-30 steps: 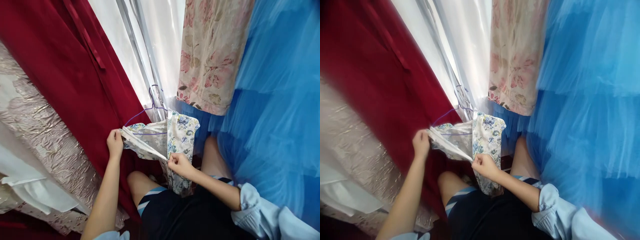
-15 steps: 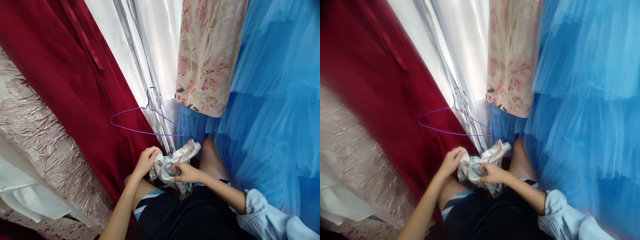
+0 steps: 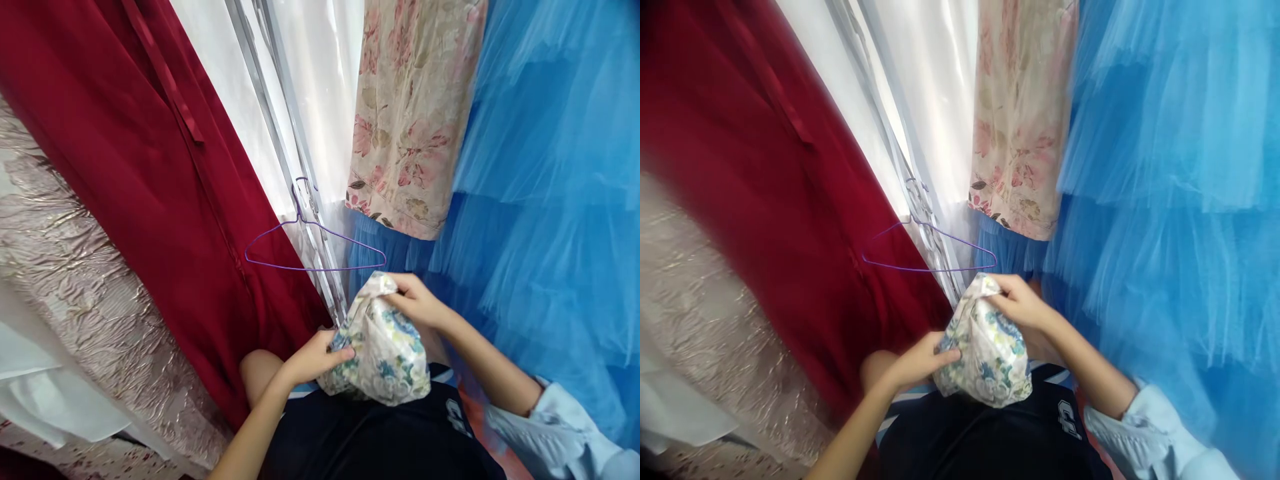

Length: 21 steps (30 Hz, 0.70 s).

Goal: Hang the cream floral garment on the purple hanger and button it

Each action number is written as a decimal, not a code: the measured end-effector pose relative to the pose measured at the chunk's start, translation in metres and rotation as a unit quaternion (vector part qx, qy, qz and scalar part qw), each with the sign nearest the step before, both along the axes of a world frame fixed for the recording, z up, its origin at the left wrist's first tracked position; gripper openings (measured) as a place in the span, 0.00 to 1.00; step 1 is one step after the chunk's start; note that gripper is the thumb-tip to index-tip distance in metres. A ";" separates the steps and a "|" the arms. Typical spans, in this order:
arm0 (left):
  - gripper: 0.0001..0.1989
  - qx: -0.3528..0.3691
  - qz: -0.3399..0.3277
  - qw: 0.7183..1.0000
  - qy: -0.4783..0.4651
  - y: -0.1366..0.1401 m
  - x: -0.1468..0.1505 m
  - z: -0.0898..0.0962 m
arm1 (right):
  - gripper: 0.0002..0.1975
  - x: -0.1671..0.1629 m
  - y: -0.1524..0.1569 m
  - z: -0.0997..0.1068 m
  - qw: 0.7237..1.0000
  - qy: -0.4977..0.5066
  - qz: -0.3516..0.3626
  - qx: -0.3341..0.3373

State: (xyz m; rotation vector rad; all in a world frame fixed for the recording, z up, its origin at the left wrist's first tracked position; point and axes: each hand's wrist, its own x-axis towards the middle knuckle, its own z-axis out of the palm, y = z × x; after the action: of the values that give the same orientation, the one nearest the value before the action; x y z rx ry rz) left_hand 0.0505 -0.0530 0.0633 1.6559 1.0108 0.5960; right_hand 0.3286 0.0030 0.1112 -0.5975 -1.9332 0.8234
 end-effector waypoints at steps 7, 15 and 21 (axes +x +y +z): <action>0.21 0.121 0.127 0.983 0.048 0.007 -0.058 0.014 | 0.14 0.018 0.086 0.045 0.993 0.099 -0.037 -0.054; 0.12 0.280 0.147 0.891 0.325 -0.004 -0.142 0.047 | 0.14 -0.052 0.109 0.064 0.973 0.069 0.092 -0.200; 0.19 0.289 0.242 0.773 0.510 0.035 -0.188 0.073 | 0.10 -0.036 0.092 0.077 0.956 0.071 0.110 -0.264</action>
State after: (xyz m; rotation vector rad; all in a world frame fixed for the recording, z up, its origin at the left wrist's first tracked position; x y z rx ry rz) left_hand -0.1371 -0.0184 0.1365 2.3438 2.2741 0.2923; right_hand 0.2921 0.0953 0.1881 -0.6179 -1.6633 1.5086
